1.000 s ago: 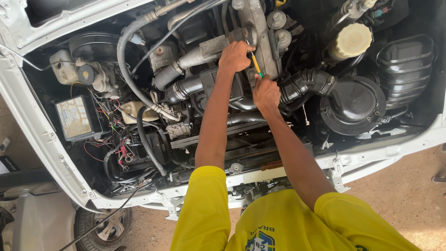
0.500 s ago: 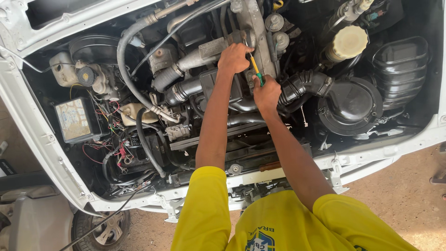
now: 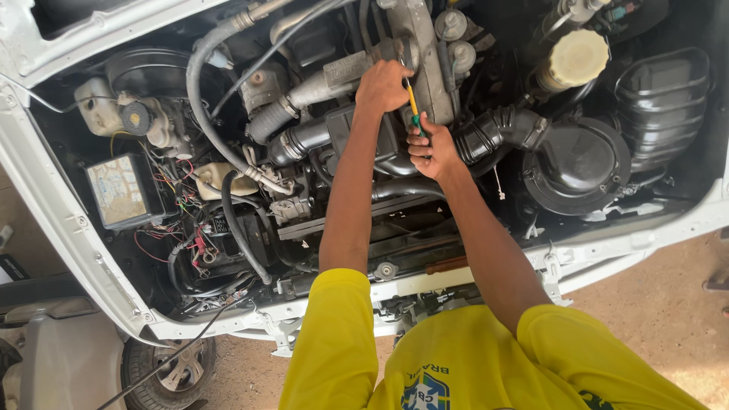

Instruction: The person uses a screwdriver and their hands to loosen clamps, disconnect hoses, and work on components within the open engine bay of a vehicle.

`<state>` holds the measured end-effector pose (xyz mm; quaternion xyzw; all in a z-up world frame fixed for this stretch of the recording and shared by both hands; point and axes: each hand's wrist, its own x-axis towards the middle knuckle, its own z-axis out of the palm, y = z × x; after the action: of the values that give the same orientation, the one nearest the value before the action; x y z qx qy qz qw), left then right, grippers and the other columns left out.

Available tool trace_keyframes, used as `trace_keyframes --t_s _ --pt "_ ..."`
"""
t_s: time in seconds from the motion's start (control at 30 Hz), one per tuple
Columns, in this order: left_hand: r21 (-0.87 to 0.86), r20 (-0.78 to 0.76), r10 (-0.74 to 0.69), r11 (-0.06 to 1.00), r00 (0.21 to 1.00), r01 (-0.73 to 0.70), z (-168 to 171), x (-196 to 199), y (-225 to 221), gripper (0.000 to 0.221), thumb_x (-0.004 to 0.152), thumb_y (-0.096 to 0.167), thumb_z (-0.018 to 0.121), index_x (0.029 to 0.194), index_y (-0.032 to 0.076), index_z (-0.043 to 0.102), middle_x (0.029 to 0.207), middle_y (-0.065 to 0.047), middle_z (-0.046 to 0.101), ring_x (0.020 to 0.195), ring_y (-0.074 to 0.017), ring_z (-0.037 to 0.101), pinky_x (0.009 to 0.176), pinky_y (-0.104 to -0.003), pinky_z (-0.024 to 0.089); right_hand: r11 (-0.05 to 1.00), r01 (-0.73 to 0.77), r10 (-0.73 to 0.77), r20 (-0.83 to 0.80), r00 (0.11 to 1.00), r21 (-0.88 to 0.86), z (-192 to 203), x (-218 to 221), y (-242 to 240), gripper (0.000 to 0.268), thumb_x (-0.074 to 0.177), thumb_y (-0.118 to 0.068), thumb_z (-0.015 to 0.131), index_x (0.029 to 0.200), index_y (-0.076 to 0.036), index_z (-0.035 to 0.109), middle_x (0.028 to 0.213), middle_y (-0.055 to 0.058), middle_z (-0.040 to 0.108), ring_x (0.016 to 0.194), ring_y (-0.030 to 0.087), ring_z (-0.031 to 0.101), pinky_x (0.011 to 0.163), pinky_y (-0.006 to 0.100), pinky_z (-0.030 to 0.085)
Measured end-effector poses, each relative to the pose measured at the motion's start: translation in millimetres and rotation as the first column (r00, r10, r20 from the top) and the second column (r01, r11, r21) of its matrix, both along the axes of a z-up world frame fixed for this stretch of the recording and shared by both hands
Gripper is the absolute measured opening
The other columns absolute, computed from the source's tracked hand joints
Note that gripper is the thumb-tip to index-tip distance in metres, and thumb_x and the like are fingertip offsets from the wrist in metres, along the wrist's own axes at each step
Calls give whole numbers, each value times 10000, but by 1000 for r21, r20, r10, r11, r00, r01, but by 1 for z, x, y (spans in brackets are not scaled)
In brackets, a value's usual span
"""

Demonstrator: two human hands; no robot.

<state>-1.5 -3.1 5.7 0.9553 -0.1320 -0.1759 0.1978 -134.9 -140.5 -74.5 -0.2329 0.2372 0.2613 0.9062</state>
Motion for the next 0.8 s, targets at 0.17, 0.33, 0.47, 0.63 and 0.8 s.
trace_keyframes --t_s 0.17,0.33,0.47,0.63,0.8 --pt "-8 26 11 1000 1000 -11 -3 -3 0 611 698 -32 673 1215 281 761 1067 -146 753 997 -339 716 864 -429 596 634 143 -60 136 989 -760 1 -1 29 362 980 -395 687 874 -52 642 644 5 569 448 114 461 385 293 342" --pt "-8 9 -23 1000 1000 23 -4 0 0 685 668 -50 643 1259 286 729 1090 -132 752 1022 -325 709 866 -421 595 -357 362 254 283 925 -861 -20 -7 26 453 1048 -427 593 906 1 640 775 197 697 655 387 671 581 473 518" --pt "-11 52 -50 999 997 50 -6 1 1 664 654 -28 666 1246 266 736 1071 -153 746 1023 -335 700 892 -424 575 -353 190 305 79 949 -916 -45 8 34 462 1126 -436 507 955 -28 640 748 199 669 663 414 679 561 459 495" --pt "3 85 -12 1000 996 12 -7 -2 4 614 691 -25 653 1226 252 766 1058 -175 756 1007 -342 720 914 -418 586 965 -13 5 -29 1000 -261 -30 12 26 430 1103 -490 474 864 -133 506 602 -74 383 413 55 286 334 251 202" --pt "-90 227 -41 994 973 63 -10 2 4 555 627 1 696 1129 219 789 1039 -156 761 988 -361 701 872 -450 561 994 36 -35 15 999 -100 12 4 11 412 1060 -454 528 906 -75 576 629 -61 405 455 36 299 365 213 172"
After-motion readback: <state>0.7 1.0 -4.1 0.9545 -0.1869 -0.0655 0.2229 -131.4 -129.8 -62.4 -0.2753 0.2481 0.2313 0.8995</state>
